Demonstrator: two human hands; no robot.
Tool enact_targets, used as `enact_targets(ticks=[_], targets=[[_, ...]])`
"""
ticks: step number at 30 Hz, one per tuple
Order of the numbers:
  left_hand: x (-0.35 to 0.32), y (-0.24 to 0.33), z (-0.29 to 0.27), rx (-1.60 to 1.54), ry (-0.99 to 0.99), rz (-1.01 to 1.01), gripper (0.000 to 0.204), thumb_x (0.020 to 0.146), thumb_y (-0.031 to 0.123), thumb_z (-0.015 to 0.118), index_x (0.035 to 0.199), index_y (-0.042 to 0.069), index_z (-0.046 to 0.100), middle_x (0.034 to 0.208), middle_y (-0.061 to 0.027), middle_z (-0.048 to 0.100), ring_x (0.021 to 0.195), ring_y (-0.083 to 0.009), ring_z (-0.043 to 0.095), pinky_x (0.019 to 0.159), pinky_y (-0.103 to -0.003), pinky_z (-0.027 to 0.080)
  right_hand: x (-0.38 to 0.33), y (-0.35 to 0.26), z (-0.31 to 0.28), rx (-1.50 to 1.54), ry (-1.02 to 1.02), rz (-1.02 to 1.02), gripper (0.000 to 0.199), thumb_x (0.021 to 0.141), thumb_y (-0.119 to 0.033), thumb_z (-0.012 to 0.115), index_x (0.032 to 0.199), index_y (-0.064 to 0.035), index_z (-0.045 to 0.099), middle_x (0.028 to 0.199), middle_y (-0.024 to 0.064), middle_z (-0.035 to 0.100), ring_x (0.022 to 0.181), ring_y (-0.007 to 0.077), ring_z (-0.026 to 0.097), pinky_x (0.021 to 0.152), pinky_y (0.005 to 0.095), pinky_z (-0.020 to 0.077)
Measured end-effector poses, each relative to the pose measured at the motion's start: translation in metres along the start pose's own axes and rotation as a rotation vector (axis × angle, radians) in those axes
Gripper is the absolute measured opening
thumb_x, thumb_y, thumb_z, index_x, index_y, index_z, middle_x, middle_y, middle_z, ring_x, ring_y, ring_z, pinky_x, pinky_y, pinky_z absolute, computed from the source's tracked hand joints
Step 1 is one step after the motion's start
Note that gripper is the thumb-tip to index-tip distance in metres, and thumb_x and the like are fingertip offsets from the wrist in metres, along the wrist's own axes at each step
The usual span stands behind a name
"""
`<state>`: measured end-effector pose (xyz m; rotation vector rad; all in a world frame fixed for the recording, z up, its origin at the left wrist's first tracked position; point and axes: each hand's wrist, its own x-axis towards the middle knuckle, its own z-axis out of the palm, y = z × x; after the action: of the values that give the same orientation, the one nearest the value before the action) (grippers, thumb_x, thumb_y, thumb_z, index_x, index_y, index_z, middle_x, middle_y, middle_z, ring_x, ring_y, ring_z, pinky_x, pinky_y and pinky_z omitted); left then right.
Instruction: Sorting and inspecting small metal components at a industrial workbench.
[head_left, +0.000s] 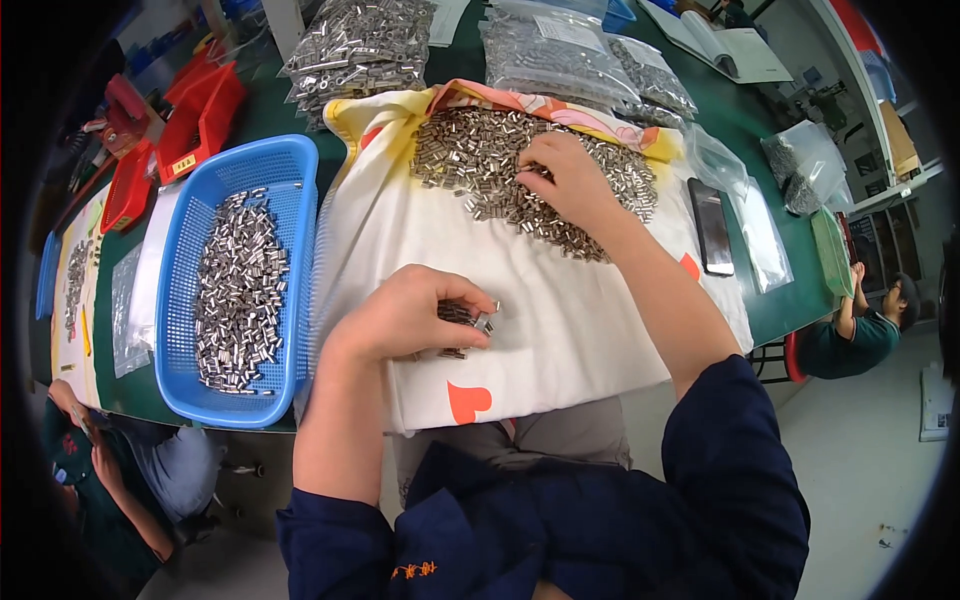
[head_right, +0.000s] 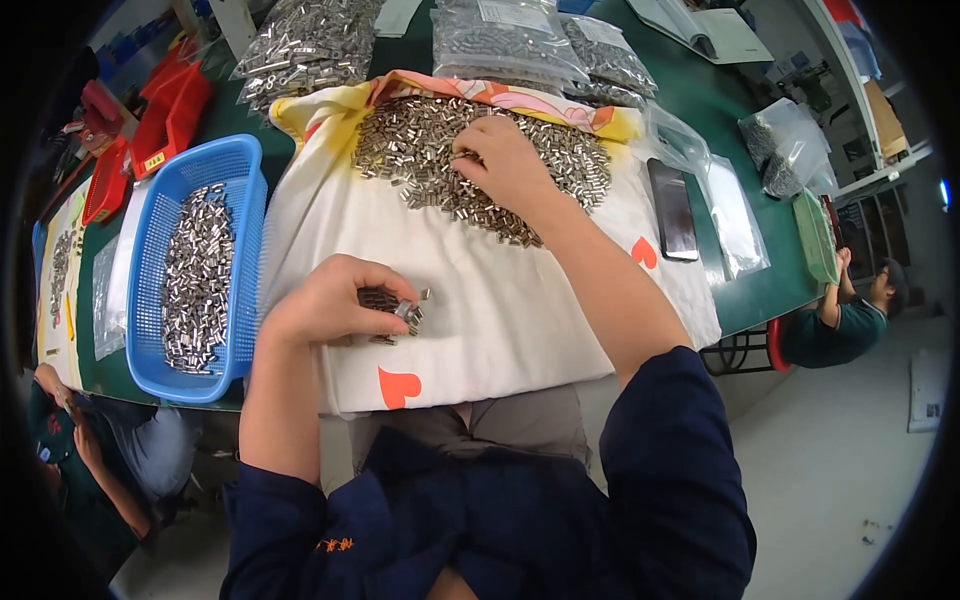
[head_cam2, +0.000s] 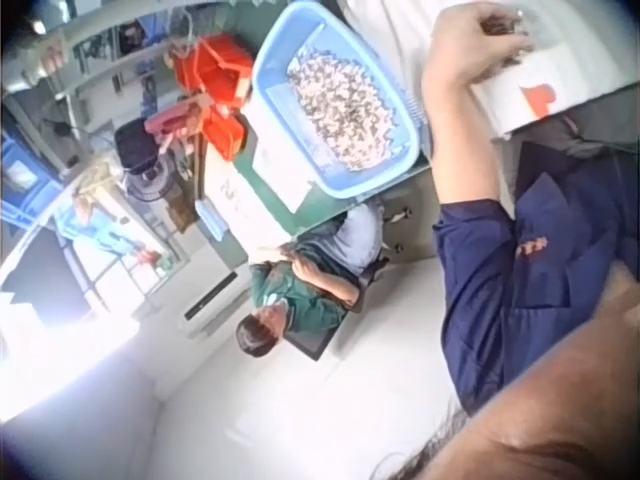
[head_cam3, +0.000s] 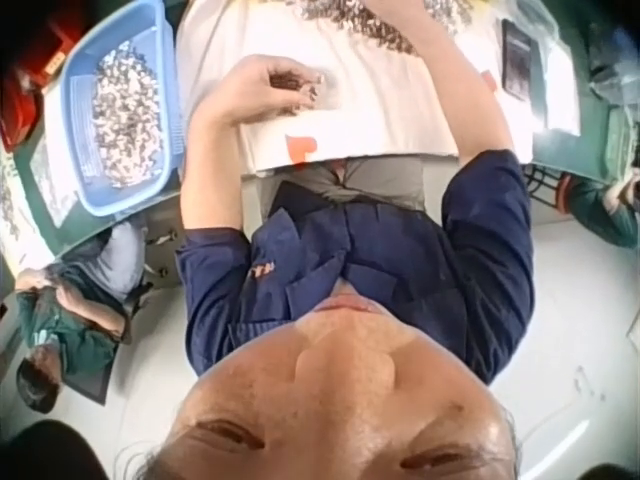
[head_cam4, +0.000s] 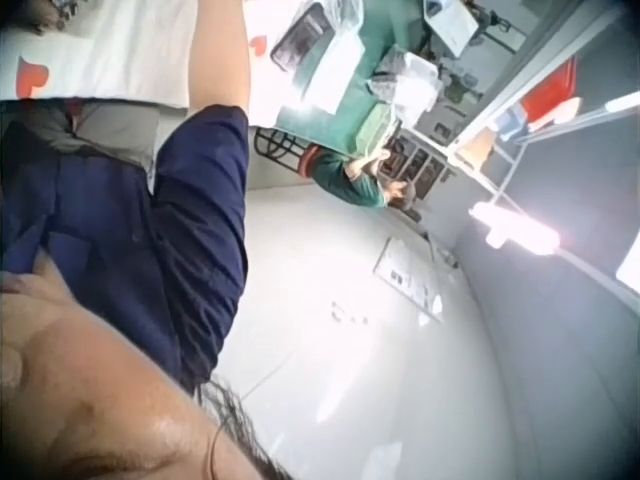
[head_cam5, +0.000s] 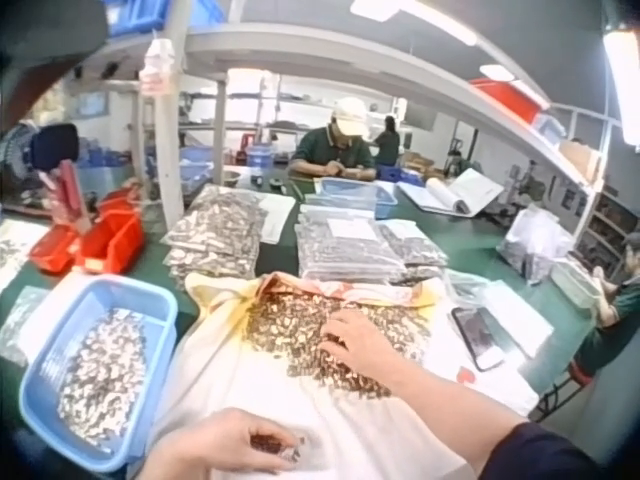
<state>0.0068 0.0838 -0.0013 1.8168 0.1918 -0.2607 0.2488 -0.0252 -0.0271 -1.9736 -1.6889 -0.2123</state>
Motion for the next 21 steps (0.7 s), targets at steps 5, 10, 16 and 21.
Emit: enact_targets(ticks=[5, 10, 16, 21], targets=[[-0.003, -0.004, -0.004, -0.054, -0.025, 0.028, 0.03, 0.064, 0.009, 0.074, 0.091, 0.001, 0.064, 0.081, -0.0031, 0.064, 0.068, -0.0081, 0.056, 0.066, -0.022, 0.046, -0.016, 0.008, -0.019, -0.024, 0.063, 0.078, 0.014, 0.073, -0.019, 0.062, 0.08, -0.0076, 0.059, 0.092, 0.0081, 0.058, 0.093, 0.0272, 0.051, 0.084, 0.0372, 0.0389], [-0.001, -0.012, -0.006, -0.121, -0.055, 0.038, 0.03, 0.065, 0.005, 0.073, 0.093, 0.0, 0.063, 0.084, -0.0036, 0.064, 0.072, -0.008, 0.056, 0.068, -0.022, 0.046, -0.022, 0.005, -0.031, -0.142, 0.134, 0.185, 0.013, 0.073, -0.016, 0.061, 0.078, -0.0033, 0.063, 0.083, 0.0098, 0.062, 0.087, 0.0267, 0.055, 0.078, 0.0352, 0.0415], [0.002, -0.015, -0.007, -0.23, -0.046, 0.044, 0.03, 0.067, -0.001, 0.07, 0.096, 0.0, 0.061, 0.084, -0.0034, 0.063, 0.075, -0.0082, 0.057, 0.069, -0.022, 0.047, -0.022, -0.001, -0.031, -0.313, 0.117, 0.277, 0.016, 0.075, -0.018, 0.059, 0.079, -0.0025, 0.062, 0.084, 0.0104, 0.062, 0.08, 0.028, 0.057, 0.074, 0.0361, 0.043], [0.009, -0.022, -0.009, -0.353, 0.066, 0.025, 0.029, 0.069, -0.001, 0.068, 0.097, 0.0, 0.06, 0.086, -0.004, 0.063, 0.076, -0.008, 0.057, 0.068, -0.021, 0.047, -0.016, -0.021, -0.045, 0.268, 0.224, 0.669, 0.012, 0.076, -0.013, 0.061, 0.082, -0.003, 0.063, 0.075, 0.0056, 0.063, 0.066, 0.0157, 0.057, 0.061, 0.0275, 0.0448]])
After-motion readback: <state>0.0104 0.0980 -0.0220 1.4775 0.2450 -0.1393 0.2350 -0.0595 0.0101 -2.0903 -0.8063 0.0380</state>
